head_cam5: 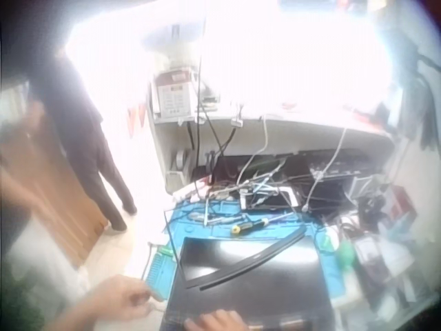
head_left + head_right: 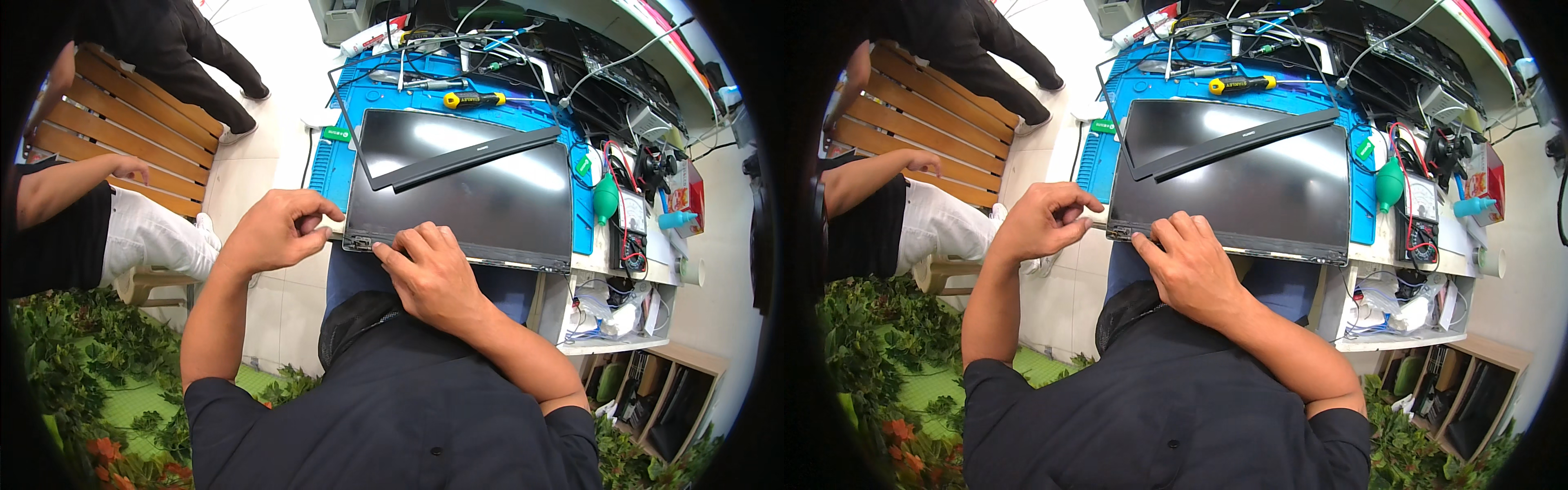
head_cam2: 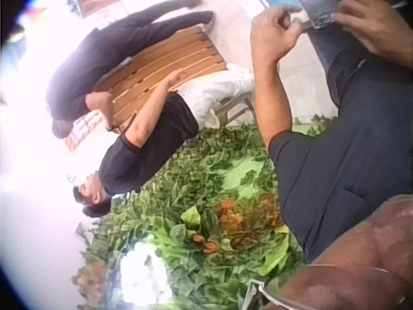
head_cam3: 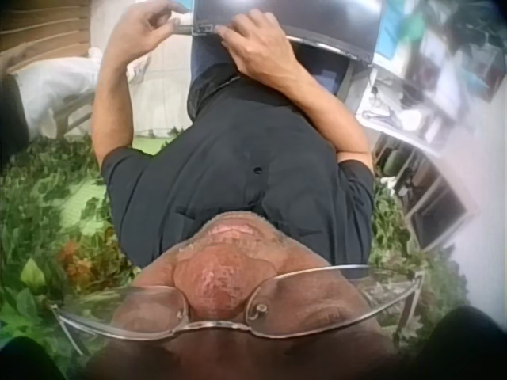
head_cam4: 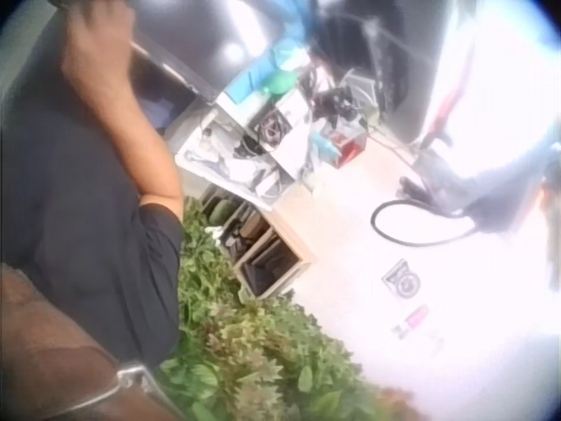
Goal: The person detaches internal components from the base of a laptop, lifts the main board away, and then fits a replacement screen panel into the upper assembly.
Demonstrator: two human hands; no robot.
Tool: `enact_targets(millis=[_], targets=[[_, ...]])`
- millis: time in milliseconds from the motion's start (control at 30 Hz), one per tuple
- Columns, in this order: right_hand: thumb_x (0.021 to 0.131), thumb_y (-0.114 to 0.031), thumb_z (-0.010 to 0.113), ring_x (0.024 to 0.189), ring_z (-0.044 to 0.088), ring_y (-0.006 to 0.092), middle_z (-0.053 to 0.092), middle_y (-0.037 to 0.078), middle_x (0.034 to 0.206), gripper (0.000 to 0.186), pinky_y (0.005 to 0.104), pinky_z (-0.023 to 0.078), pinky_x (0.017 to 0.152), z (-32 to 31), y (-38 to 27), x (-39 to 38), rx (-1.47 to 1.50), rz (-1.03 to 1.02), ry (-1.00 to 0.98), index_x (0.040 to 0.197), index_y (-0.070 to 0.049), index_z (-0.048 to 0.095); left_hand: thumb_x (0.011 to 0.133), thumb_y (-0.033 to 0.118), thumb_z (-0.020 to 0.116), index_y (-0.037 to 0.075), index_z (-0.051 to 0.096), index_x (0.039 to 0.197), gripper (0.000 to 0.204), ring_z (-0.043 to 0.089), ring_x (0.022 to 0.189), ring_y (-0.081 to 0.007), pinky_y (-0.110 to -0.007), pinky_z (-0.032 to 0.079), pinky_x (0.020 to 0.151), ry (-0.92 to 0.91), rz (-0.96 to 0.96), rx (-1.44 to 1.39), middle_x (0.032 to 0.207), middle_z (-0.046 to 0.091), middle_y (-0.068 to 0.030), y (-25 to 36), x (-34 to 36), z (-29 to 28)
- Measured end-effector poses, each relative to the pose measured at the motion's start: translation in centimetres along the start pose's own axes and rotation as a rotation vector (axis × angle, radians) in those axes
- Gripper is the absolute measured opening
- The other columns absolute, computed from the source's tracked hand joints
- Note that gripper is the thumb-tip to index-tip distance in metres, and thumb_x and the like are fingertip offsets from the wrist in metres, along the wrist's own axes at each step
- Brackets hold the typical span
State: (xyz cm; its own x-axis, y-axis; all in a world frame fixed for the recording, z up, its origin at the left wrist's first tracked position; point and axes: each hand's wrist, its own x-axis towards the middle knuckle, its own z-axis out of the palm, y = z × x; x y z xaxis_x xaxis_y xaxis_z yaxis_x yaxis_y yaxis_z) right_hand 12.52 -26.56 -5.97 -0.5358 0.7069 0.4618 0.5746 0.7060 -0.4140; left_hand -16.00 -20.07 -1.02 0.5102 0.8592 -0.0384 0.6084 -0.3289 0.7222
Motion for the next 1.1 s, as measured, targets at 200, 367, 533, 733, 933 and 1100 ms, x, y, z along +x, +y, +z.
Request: enact_targets(millis=[200,367,533,733,933,1100], targets=[[0.086,-0.011,0.085,0.1,0.062,0.0273,0.067,0.009,0.107,0.037,0.0416,0.048,0.085,-1.9,-1.1,-1.4,0.002,0.032,0.1,0.121,-0.001,0.075,0.093,0.009,0.082,-0.002,0.08,0.111,0.02,0.05,0.064,-0.0052,-0.025,0.042,0.06,0.197,-0.08,-0.054,0.073,0.06,0.0019,0.2,2.6,-1.5],[0.084,-0.007,0.088,0.091,0.064,0.0269,0.068,0.007,0.101,0.035,0.0406,0.049,0.079,-4.2,-1.6,-3.6,0.044,0.041,0.145,0.117,-0.001,0.076,0.097,0.044,0.083,-0.006,0.082,0.096,0.049,0.064,0.057,-0.013,-0.031,0.051,0.057,0.315,-0.261,0.103,0.069,0.07,-0.0072,-2.0,7.8,-1.9],[0.082,-0.004,0.09,0.087,0.065,0.0273,0.07,0.008,0.097,0.031,0.0411,0.052,0.078,-5.5,-1.8,-6.9,0.093,0.105,0.192,0.111,-0.001,0.078,0.092,0.053,0.087,-0.004,0.084,0.09,0.056,0.069,0.054,-0.0171,-0.034,0.056,0.056,0.278,-0.487,0.019,0.065,0.071,-0.009,-3.1,12.0,-0.1],[0.08,0.0,0.09,0.085,0.065,0.0279,0.072,0.008,0.095,0.031,0.0395,0.052,0.075,-6.2,-1.4,-10.5,0.11,0.266,0.207,0.108,-0.003,0.079,0.103,0.035,0.083,0.004,0.073,0.102,0.033,0.071,0.064,-0.0104,-0.021,0.053,0.056,0.286,-0.387,-0.63,0.083,0.074,-0.0047,-3.7,11.5,0.8],[0.079,0.002,0.089,0.085,0.065,0.0286,0.072,0.01,0.095,0.031,0.0391,0.052,0.074,-6.6,-1.2,-10.5,0.1,0.272,0.209,0.108,-0.002,0.078,0.114,0.028,0.068,0.007,0.062,0.113,0.022,0.078,0.076,-0.0145,-0.021,0.06,0.064,0.316,-0.103,-0.816,0.091,0.077,-0.0074,-3.5,9.6,0.8],[0.08,0.003,0.087,0.086,0.065,0.0292,0.071,0.011,0.097,0.032,0.04,0.053,0.076,-7.3,-0.2,-7.4,0.042,0.184,0.254,0.111,-0.001,0.078,0.115,0.028,0.067,0.007,0.061,0.114,0.022,0.076,0.075,-0.0142,-0.024,0.06,0.065,0.34,0.05,-0.769,0.091,0.076,-0.0069,-2.5,8.0,-0.3]])
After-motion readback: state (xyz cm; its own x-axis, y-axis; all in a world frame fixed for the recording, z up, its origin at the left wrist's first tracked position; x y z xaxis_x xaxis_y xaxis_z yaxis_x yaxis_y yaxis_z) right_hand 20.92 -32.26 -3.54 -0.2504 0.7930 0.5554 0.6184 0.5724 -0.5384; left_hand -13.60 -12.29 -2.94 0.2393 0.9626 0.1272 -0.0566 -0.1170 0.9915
